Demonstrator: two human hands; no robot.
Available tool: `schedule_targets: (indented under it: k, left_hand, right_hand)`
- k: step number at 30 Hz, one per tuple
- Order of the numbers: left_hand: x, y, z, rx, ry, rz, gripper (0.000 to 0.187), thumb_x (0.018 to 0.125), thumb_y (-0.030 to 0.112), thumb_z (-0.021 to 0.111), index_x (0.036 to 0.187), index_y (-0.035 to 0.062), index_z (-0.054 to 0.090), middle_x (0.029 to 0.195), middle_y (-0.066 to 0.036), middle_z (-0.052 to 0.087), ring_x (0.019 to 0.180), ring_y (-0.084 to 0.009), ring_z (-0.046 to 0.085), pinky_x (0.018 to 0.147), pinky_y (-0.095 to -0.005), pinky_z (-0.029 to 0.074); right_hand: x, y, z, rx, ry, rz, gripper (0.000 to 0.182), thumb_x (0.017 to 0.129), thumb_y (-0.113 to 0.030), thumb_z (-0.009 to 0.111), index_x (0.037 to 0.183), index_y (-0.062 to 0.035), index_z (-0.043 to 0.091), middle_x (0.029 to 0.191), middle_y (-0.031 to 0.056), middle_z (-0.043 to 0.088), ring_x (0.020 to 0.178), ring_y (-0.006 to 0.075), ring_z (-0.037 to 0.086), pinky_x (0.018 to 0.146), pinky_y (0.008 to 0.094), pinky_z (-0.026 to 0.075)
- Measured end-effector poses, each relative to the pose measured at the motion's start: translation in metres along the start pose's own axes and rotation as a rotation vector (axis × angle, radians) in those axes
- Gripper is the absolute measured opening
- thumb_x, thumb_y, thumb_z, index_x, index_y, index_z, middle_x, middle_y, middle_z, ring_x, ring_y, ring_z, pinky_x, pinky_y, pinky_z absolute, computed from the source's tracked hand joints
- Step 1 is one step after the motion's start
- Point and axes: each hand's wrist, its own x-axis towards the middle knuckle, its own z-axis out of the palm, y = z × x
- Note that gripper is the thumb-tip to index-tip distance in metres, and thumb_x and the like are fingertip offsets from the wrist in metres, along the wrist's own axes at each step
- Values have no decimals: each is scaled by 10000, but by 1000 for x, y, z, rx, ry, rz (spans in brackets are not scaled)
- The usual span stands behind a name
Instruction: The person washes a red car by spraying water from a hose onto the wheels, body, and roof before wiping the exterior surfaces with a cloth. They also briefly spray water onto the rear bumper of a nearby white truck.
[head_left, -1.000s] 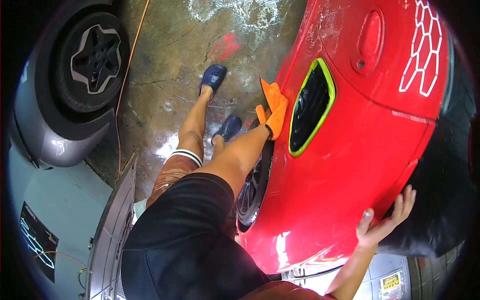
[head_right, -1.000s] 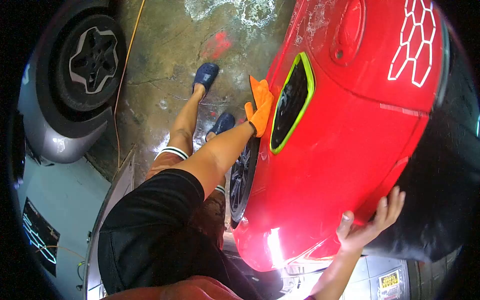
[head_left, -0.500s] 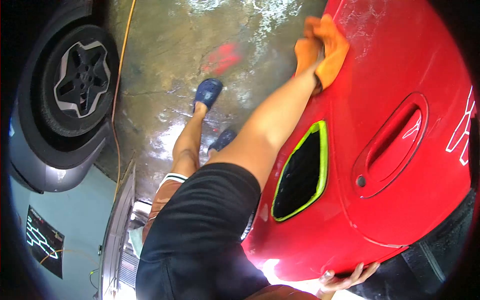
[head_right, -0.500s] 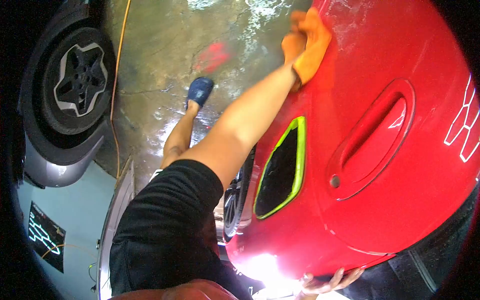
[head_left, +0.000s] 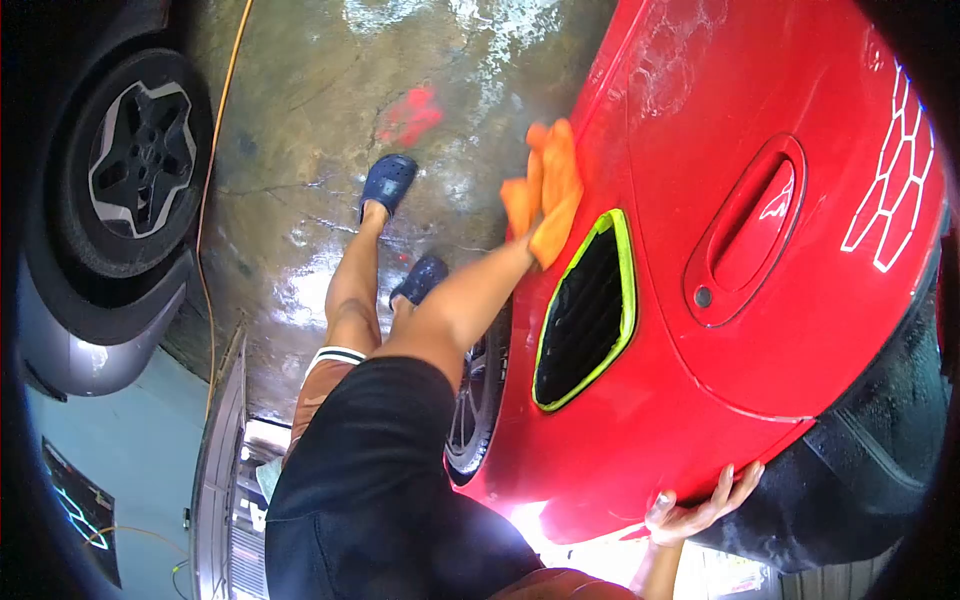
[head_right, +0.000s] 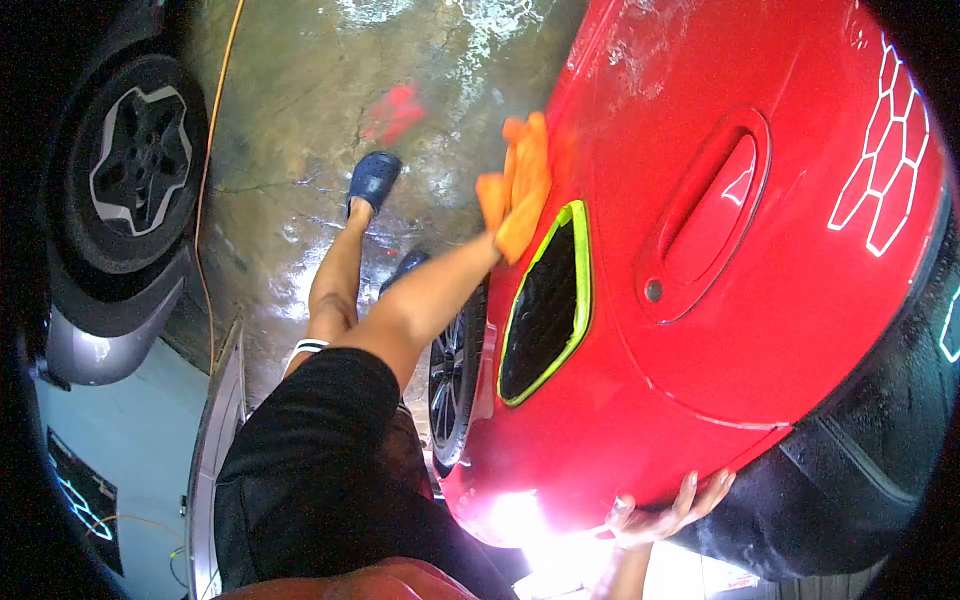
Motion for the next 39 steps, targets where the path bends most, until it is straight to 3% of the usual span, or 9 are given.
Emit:
schedule_targets:
  k: [6,13,17,23,26,31,34,36,39]
  left_hand:
    - [-103,7,-15,105,-108,-73,567,1111,276,422,1627,70,308,1691,-187,304,1571,-333,291,1305,-450,239]
    - [138,68,5,-49,74,76,588,1112,298,421,1636,75,276,1695,-196,280,1579,-331,277,1305,-434,240]
    - [191,104,16,-93,130,115,601,1112,311,420,1641,78,257,1698,-201,266,1583,-330,269,1305,-426,240]
    - [7,128,60,-537,57,-49,622,1091,352,468,1620,76,291,1684,-202,284,1575,-329,280,1296,-445,243]
    - [-147,158,77,650,-179,248,665,1051,419,532,1591,66,372,1665,-201,343,1563,-350,295,1282,-575,220]
    - [-166,231,40,593,-192,418,615,1013,328,565,1557,72,433,1610,-152,456,1506,-364,397,1255,-549,302]
    - [-51,231,53,302,-485,-148,589,1020,269,553,1559,66,430,1590,-163,465,1503,-326,405,1258,-451,318]
    - [31,272,64,311,134,262,590,1009,270,554,1549,57,447,1585,-171,471,1496,-306,409,1239,-472,325]
    - [177,322,88,221,232,374,688,976,395,576,1567,64,459,1597,-224,458,1547,-386,304,1263,-578,213]
  right_hand:
    - [5,-4,-1,7,-1,-25,813,1004,-597,588,1520,22,485,1630,360,354,1526,543,325,1226,686,251]
    - [8,-7,-1,4,32,-40,770,1000,-557,599,1487,33,513,1611,356,385,1522,537,335,1221,681,266]
    - [10,-10,-2,10,48,-35,749,997,-540,625,1470,34,538,1588,346,426,1505,538,362,1218,669,285]
    - [10,-9,-7,-15,42,-42,754,987,-534,644,1475,30,539,1561,346,463,1487,543,387,1219,642,299]
    - [1,-1,-1,-18,58,-30,744,983,-531,647,1476,17,544,1567,335,465,1484,533,398,1218,643,299]
    - [-17,14,10,-25,36,3,732,992,-547,632,1466,3,543,1575,323,459,1483,542,395,1204,670,297]
    - [-27,18,17,-2,39,27,726,988,-560,636,1464,-18,549,1578,311,461,1478,539,404,1195,673,308]
    - [-33,23,21,19,53,47,713,979,-552,654,1459,-33,563,1579,293,470,1488,517,406,1196,664,312]
    - [-35,22,24,34,68,78,671,971,-527,667,1449,-63,586,1582,255,486,1505,472,411,1208,645,310]
